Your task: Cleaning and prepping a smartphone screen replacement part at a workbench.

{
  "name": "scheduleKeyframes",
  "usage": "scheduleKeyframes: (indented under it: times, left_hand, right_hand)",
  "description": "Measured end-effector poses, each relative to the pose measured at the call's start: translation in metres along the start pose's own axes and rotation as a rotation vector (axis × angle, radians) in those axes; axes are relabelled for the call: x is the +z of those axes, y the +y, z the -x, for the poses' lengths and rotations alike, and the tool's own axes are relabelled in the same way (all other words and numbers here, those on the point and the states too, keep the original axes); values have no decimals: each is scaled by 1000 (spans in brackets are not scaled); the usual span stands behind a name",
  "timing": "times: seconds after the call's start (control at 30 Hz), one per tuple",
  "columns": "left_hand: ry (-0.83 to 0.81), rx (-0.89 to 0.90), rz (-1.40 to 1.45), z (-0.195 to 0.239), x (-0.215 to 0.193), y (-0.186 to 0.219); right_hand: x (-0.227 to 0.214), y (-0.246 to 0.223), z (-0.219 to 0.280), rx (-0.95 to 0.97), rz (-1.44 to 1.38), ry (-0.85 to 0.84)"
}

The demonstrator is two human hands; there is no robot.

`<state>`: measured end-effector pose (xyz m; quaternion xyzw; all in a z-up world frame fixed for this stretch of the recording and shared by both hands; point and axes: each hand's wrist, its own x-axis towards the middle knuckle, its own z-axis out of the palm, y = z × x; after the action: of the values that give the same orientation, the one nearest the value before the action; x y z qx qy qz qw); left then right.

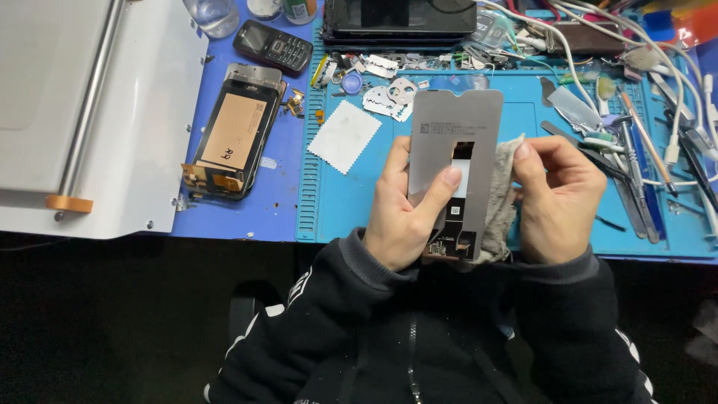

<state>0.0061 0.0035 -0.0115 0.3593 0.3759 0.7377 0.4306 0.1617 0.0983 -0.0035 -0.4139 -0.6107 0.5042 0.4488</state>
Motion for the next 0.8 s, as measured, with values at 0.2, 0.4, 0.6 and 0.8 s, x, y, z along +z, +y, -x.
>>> scheduleKeyframes:
  times: [0.2, 0.4, 0.6, 0.8]
  left_hand:
    - [-8, 6, 22, 0, -1, -2]
    - [-77, 7, 34, -2, -3, 6]
    - [28, -35, -107, -8, -5, 7]
    - [135, 12, -48, -9, -9, 1]
  right_hand:
    - [0, 4, 4, -103, -92, -185]
    - [-3, 14, 2, -43, -84, -189]
    - [-2, 3, 11, 61, -29, -229]
    - [-5, -9, 17, 85, 8, -273]
